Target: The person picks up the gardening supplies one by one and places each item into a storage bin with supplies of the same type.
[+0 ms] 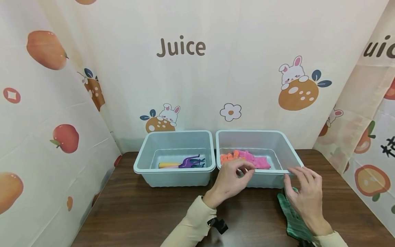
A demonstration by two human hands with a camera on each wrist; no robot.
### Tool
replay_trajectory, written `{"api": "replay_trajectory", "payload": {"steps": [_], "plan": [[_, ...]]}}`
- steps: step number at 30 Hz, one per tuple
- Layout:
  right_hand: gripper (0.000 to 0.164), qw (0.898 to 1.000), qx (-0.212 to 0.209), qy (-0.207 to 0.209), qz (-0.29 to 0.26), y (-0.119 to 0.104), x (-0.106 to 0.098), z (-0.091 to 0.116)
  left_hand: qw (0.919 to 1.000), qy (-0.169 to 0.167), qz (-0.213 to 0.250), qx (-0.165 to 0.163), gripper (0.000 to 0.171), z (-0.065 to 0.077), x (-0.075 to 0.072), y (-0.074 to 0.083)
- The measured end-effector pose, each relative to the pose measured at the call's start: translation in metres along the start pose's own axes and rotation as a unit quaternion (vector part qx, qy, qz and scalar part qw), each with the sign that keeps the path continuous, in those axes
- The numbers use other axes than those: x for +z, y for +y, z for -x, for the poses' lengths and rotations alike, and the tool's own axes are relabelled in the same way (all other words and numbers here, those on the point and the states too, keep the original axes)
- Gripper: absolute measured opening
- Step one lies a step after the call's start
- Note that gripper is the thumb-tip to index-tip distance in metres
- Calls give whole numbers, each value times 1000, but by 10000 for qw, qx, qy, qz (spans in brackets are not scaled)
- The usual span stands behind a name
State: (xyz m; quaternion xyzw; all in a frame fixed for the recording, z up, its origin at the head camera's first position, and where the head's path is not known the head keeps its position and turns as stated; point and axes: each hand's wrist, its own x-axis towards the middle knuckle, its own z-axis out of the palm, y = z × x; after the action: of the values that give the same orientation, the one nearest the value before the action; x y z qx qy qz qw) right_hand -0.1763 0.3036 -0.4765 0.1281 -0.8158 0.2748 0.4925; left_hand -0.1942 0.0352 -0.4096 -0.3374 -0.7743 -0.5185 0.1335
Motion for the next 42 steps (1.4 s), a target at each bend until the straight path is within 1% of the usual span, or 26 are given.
{"api": "replay_trajectory", "payload": {"steps": [6,8,17,24,31,37,42], "plan": [[51,10000,7,-4,5,0,0,0,9999,-134,-7,93,12,1,4,2],[51,10000,12,-21,19,0,0,0,9996,-190,-107,160,11,2,6,2],[52,10000,-52,4,2,-1,0,-1,9984,-407,-311,249,11,8,16,1],[54,10000,-55,0,21,0,0,0,9930,-750,-779,485,13,13,24,-1],[54,10000,-13,14,39,0,0,1,9877,-1035,-994,623,16,16,27,-3],[53,10000,-53,30,31,1,1,1,9853,-1041,-1173,671,13,17,30,-4],[52,10000,-42,14,23,0,1,1,9853,-1050,-1185,635,14,18,33,-5]]}}
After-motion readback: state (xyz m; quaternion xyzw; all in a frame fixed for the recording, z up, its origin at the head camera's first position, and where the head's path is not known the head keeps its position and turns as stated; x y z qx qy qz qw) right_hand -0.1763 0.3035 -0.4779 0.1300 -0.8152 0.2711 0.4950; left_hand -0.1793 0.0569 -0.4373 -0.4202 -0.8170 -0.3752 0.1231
